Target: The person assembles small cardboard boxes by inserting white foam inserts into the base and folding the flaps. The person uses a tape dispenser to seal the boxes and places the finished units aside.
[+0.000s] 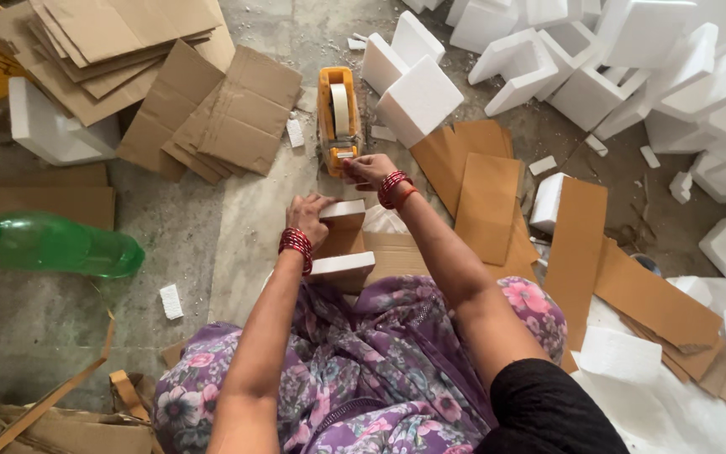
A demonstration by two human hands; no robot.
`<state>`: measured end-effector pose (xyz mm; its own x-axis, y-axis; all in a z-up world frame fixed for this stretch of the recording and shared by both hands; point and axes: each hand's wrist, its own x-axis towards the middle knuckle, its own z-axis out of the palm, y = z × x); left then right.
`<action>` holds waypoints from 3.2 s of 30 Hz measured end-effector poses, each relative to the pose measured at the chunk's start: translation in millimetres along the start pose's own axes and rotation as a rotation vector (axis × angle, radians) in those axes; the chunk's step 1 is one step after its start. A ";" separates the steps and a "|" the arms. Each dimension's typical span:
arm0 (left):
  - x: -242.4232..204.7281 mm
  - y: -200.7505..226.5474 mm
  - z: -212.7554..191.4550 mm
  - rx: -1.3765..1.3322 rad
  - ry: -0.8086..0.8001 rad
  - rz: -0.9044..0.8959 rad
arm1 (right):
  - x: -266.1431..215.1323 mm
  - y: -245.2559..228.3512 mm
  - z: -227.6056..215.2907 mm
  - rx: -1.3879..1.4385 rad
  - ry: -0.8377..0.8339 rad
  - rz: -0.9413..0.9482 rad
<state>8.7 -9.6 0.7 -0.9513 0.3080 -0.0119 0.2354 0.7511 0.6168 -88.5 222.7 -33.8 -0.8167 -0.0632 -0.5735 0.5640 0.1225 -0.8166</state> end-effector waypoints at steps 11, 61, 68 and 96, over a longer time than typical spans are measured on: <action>-1.8 -10.6 12.6 0.002 0.054 0.103 | 55.8 64.6 17.3 0.139 0.166 -0.114; 16.1 -23.9 59.5 -0.779 0.021 0.080 | 44.0 -21.4 -3.9 -0.466 0.323 -0.268; 26.5 -28.6 70.0 -0.810 -0.059 0.041 | 51.7 -3.4 -3.4 -0.265 0.358 -0.288; 14.7 -22.4 63.0 -0.855 -0.240 0.120 | -37.8 152.8 3.3 -0.612 -0.037 -0.026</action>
<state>2.0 14.9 -62.8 -0.8402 0.5421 -0.0145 0.0110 0.0438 0.9990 29.0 240.5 -137.1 -0.8183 -0.1065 -0.5648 0.3630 0.6662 -0.6515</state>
